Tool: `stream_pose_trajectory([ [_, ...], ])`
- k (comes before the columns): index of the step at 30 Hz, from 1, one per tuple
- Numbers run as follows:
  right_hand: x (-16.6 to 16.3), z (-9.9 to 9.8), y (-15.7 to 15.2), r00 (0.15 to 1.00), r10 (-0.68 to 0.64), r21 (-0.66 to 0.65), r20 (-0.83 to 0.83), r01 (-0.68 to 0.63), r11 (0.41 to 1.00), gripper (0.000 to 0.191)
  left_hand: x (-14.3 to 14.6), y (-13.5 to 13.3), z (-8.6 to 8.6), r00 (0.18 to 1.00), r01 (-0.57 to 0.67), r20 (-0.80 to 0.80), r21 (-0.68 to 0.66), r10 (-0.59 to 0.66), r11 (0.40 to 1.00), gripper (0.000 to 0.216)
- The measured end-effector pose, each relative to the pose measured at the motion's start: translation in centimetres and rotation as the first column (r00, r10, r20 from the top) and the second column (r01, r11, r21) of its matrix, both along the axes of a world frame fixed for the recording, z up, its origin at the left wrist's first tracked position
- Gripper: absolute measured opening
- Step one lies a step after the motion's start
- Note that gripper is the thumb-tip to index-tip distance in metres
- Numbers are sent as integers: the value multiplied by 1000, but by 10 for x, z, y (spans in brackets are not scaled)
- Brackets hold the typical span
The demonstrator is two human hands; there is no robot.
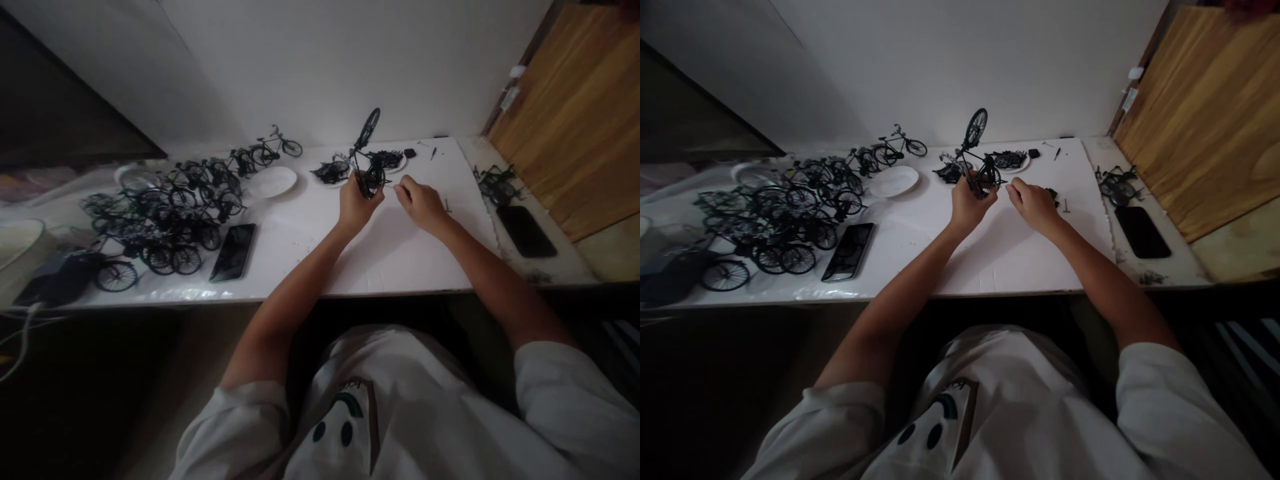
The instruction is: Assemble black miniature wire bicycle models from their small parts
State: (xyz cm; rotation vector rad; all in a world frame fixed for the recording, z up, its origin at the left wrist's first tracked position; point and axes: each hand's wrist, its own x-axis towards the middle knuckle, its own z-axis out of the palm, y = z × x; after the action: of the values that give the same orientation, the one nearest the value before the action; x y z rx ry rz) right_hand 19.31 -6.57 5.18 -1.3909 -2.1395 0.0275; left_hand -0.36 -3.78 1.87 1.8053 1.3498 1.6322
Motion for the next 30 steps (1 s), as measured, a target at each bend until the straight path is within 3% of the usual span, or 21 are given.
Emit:
stream_pose_trajectory([
  [5,-3,-3,0,990,38,-39,-137,-44,998,48,0,-3,3,999,5,-33,0,-5,1000,31],
  [9,-4,-5,-1,979,36,-25,-200,-42,999,48,0,-4,4,998,18,-67,14,-17,1000,30],
  [13,-2,-9,2,981,-4,-37,-196,-3,999,30,-1,-1,1,997,17,-71,48,-13,999,30],
  [20,-6,-10,2,987,28,11,-156,-27,1000,37,-5,3,1,1000,7,-29,36,-6,999,34],
  [30,-12,-7,-2,996,-53,14,-70,54,998,35,-7,1,3,999,31,-36,26,-30,999,40],
])
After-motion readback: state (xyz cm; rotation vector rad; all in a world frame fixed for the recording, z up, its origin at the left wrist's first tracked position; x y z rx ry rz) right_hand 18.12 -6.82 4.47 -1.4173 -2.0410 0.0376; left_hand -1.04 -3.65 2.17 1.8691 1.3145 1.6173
